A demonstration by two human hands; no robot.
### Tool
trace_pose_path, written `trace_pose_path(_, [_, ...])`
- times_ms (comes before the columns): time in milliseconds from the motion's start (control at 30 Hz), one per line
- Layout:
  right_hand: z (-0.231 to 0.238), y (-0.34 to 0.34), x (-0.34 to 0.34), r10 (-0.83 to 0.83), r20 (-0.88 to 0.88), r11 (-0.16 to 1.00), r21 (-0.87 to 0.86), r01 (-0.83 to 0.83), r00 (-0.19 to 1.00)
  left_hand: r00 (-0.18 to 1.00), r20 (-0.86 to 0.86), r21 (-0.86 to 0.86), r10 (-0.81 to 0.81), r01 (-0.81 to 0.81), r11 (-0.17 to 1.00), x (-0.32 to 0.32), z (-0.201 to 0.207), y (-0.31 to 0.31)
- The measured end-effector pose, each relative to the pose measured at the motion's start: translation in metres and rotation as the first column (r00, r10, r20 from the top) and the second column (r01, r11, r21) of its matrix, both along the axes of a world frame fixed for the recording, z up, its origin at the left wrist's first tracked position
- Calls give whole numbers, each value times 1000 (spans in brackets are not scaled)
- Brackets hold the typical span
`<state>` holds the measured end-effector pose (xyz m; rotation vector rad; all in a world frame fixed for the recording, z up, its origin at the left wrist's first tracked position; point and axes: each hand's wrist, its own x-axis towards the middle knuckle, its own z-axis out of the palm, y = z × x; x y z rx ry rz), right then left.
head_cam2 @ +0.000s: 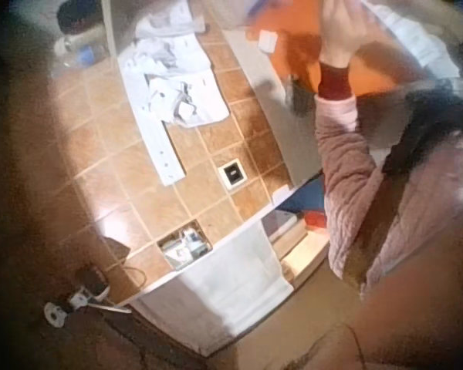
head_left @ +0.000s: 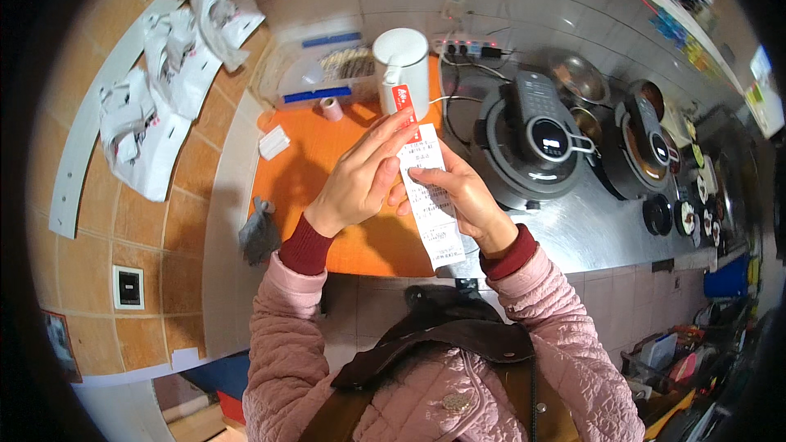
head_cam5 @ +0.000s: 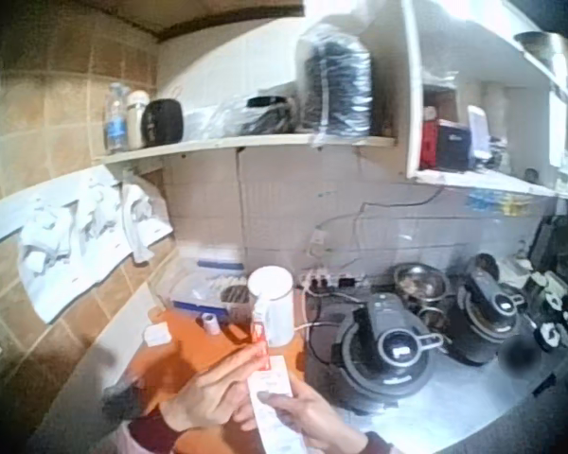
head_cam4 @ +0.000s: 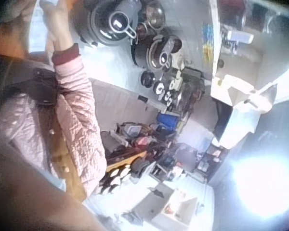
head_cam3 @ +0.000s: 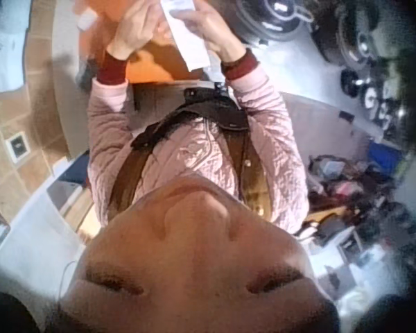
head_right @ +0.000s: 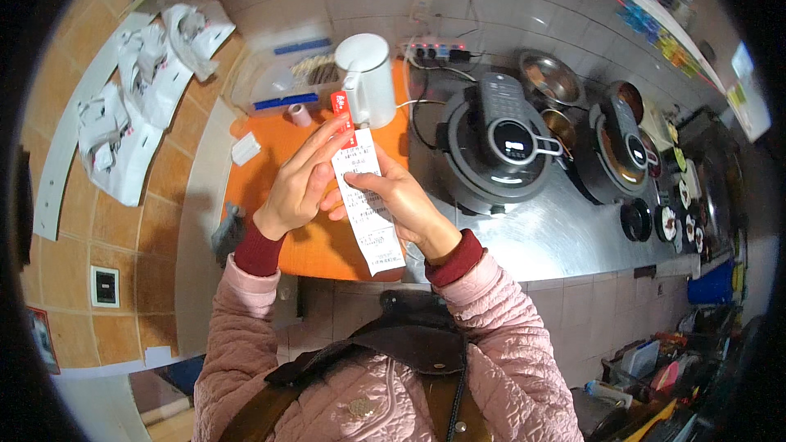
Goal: The person assembles multiple noodle bowls by adding red sauce, chopped vegetables, and a fried egg. They use a ladle to scoop sauce and place toppings into bowls, then transfer noodles into a pressure cooker and hang an order ticket on a wall rack.
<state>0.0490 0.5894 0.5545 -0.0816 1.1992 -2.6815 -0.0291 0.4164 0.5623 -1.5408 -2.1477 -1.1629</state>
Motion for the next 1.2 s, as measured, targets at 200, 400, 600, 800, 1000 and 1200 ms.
trace_pose_path(200, [11,72,35,-198,-38,980,-20,197,980,985,-152,-38,-77,72,997,24,18,75])
trace_pose_path(400, [19,186,61,-292,-234,941,106,322,928,947,-295,6,-125,133,991,61,43,190])
trace_pose_path(600, [53,322,72,-339,-498,865,170,473,798,873,-485,67,55,-26,997,91,87,318])
trace_pose_path(800, [106,396,1,-378,-537,836,152,527,754,722,-592,264,359,-247,932,67,132,396])
trace_pose_path(1000, [129,416,-46,-446,-536,776,168,608,717,534,-752,158,388,-425,891,16,161,437])
trace_pose_path(1200, [124,428,-59,-414,-508,778,233,583,755,370,-859,152,354,-476,866,-26,165,454])
